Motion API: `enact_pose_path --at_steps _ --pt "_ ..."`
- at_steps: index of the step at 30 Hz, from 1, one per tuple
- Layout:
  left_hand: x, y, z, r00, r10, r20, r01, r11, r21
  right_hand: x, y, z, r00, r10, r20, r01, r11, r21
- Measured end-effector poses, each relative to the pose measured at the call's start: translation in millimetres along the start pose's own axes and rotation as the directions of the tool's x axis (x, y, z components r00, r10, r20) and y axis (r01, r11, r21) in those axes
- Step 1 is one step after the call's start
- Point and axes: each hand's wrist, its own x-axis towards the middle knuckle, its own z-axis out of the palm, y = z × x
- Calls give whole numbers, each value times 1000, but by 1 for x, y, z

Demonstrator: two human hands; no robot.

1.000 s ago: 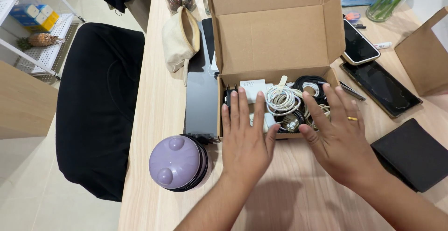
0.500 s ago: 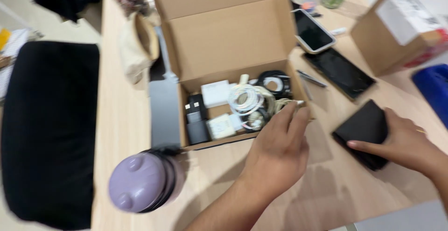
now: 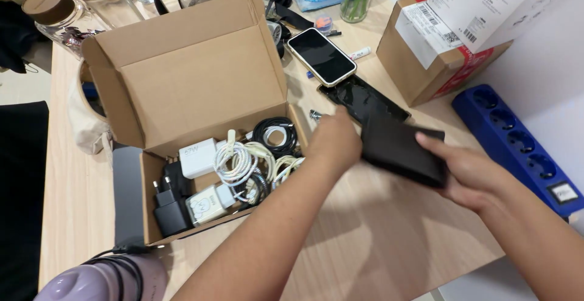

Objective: The person coils a white USB cable by hand and places it into a cardboard box containing various electronic adapters and wires. They wrap a black power cord around the base of a purple electronic device, place the device on the table, and then move a black wallet.

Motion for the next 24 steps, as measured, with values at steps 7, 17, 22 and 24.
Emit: enact_pose_path --at_steps 7,17,22,24 --pt "4 6 -6 955 -122 -269 59 971 -233 81 -57 43 973 -144 183 89 956 278" --pt "-2 12 -11 953 -40 -300 -9 987 -162 149 -57 63 980 -179 93 154 962 224" --pt "-10 8 -19 876 119 -468 -193 975 -113 152 -52 62 999 49 18 -51 989 139" --pt "-19 2 -24 837 174 -519 -259 961 -95 136 -47 72 998 35 43 -35 999 5"
